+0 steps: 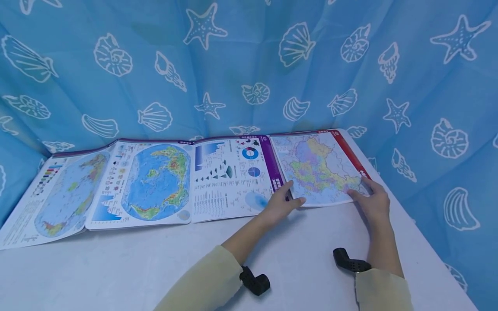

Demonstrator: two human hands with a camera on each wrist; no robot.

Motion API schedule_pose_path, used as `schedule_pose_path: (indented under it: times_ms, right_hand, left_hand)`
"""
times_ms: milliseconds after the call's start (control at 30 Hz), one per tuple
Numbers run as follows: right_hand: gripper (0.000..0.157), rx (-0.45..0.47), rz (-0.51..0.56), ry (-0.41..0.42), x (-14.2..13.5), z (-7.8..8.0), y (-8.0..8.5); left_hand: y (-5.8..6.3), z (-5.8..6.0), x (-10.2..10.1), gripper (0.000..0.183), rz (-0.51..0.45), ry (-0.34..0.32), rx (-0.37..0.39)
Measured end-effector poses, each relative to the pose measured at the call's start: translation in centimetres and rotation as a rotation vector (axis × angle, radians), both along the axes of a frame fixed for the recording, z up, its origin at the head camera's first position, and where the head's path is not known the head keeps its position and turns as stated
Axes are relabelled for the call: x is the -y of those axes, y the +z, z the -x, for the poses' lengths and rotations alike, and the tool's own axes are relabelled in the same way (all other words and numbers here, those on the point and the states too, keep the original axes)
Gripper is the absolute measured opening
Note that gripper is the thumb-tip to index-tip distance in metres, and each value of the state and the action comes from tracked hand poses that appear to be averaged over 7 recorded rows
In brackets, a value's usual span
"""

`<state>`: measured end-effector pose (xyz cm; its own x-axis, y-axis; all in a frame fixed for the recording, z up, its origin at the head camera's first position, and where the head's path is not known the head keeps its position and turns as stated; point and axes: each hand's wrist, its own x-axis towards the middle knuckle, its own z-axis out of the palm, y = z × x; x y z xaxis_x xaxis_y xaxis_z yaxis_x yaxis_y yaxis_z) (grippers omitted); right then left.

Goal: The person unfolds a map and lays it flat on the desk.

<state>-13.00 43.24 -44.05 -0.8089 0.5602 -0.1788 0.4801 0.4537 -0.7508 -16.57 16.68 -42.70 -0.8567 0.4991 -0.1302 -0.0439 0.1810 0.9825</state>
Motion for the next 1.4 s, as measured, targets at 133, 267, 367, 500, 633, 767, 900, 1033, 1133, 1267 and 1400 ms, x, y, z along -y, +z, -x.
schedule_pose_path:
  times_ms: [133,267,367,500,633,767,900,1033,1133,1267,1400]
  right_hand:
    - [0.090,-0.010,0.005,0.002,-0.1,0.1,0.1]
    - [0.087,-0.040,0.008,0.031,-0.1,0.2,0.4]
    - [0.084,-0.064,0.043,0.045,0.0,0.4,0.5]
    - [0.084,-0.080,0.137,0.037,0.1,0.6,0.7]
    - [0.077,-0.108,0.282,0.044,0.2,0.4,1.1]
    - [0.071,-0.137,0.460,0.144,0.2,-0.1,1.5]
    - [0.067,-0.135,0.545,0.259,0.3,-0.3,1.8]
    - [0.064,-0.156,0.612,0.355,0.5,-0.5,2.0]
    - [0.063,-0.191,0.646,0.414,0.7,-0.6,2.3]
    - [0.061,-0.219,0.637,0.448,0.9,-0.9,2.6]
    - [0.061,-0.214,0.627,0.447,1.0,-0.9,2.7]
  left_hand:
    - [0.1,0.1,0.0,0.068,-0.207,0.069,0.090]
    - [0.0,0.4,0.2,0.070,-0.333,0.112,0.178]
    - [-0.2,0.8,0.1,0.071,-0.417,0.142,0.254]
    - [-0.3,1.5,0.2,0.066,-0.488,0.181,0.290]
    - [-0.2,1.7,0.4,0.064,-0.461,0.189,0.270]
    - [-0.1,1.8,0.6,0.062,-0.427,0.201,0.262]
    - [-0.2,2.0,0.9,0.061,-0.394,0.205,0.281]
    - [-0.2,2.2,1.1,0.062,-0.394,0.193,0.317]
    - [-0.1,2.3,1.3,0.063,-0.409,0.167,0.335]
    - [-0.1,2.3,1.5,0.067,-0.421,0.122,0.345]
    - [-0.4,2.3,1.9,0.072,-0.394,0.106,0.342]
